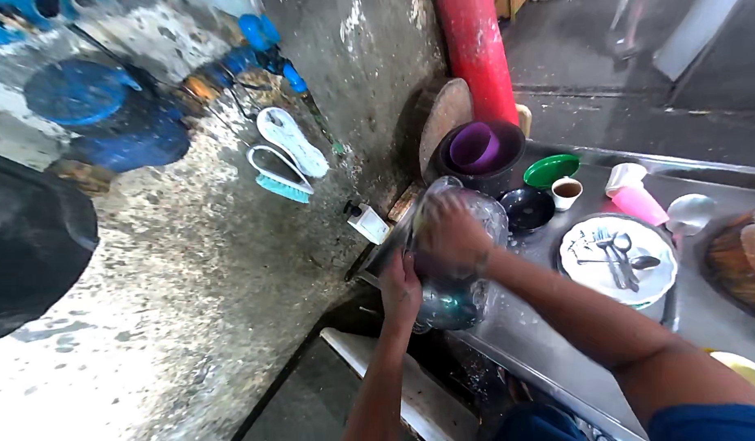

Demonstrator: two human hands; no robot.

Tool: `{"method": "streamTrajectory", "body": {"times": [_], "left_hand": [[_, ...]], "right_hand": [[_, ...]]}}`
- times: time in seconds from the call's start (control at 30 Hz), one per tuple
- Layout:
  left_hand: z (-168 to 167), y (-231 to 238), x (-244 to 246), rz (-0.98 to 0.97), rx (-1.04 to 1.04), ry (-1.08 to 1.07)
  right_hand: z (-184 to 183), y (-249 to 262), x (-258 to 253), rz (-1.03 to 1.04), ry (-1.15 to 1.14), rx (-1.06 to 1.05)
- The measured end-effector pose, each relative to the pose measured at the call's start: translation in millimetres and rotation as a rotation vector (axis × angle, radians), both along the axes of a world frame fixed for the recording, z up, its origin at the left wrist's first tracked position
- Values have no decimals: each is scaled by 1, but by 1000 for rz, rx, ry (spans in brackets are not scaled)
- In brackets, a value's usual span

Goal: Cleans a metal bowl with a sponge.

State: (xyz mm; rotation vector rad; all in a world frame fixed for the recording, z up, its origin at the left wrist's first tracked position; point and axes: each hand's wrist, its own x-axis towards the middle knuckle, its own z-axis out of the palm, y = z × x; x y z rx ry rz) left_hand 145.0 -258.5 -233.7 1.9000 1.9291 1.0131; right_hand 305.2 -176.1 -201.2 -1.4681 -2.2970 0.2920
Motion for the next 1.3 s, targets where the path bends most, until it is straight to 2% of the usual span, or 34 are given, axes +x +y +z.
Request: {"method": "streamTrajectory", "body": {"times": [0.07,0.1,0.13,0.2,0.27,0.33,0.4,0.43,0.47,0.53,0.6,0.67,0.7,0.77,0.8,0.87,0.93,1.0,1.03,1.1,1.13,1.17,1.2,1.27,1.3], "left_hand": [[-6,-5,4,10,29,-2],[-5,-5,8,1,32,6],[-2,-2,9,-10,18,28],[11,13,9,-24,-44,86],[9,23,-1,-54,-36,102],[-18,17,-17,-34,35,-24],[-61,-6,-37,3,99,-284],[-75,-18,-47,23,84,-376],[-73,-20,-56,31,50,-375],[-34,2,-57,-2,-40,-168],[1,28,-46,-62,-78,48],[4,34,-39,-40,-38,120],[4,35,-37,-12,-18,107],[3,28,-31,12,-36,85],[6,26,-26,-6,-70,96],[23,42,-16,-83,-113,135],[25,49,-15,-133,-110,143],[8,44,-27,-121,-68,118],[-13,33,-38,-94,-21,73],[-62,3,-63,-34,39,-62],[-73,-7,-70,-22,12,-107],[-69,-8,-69,-11,-24,-99],[-50,0,-59,-7,-59,-40],[-6,22,-34,-25,-131,126],[2,26,-25,-28,-144,179]], "right_hand": [[5,63,33,-1,38,-233],[8,83,45,-19,21,-356],[13,80,44,-52,-24,-388],[19,23,9,-156,-52,-145],[9,-19,-21,-81,-21,2],[1,15,-5,-44,-5,8],[10,79,35,-45,41,-242],[10,93,45,-56,44,-388],[13,92,42,-76,20,-417],[18,47,1,-123,15,-190],[15,-5,-42,11,7,-32],[6,12,-37,43,-13,10],[11,44,-16,5,14,-88],[15,105,26,-22,24,-422],[14,107,32,-20,-23,-493],[28,69,8,-86,-63,-280],[21,27,-24,-56,-50,-93],[9,46,-14,-2,-29,-61],[8,71,5,18,-22,-127],[13,108,43,65,-23,-389],[16,106,47,24,-18,-464],[18,86,38,-40,-11,-442],[21,53,17,-94,5,-330],[21,-7,-27,-19,-39,-145],[14,-17,-34,17,-61,-96]]}}
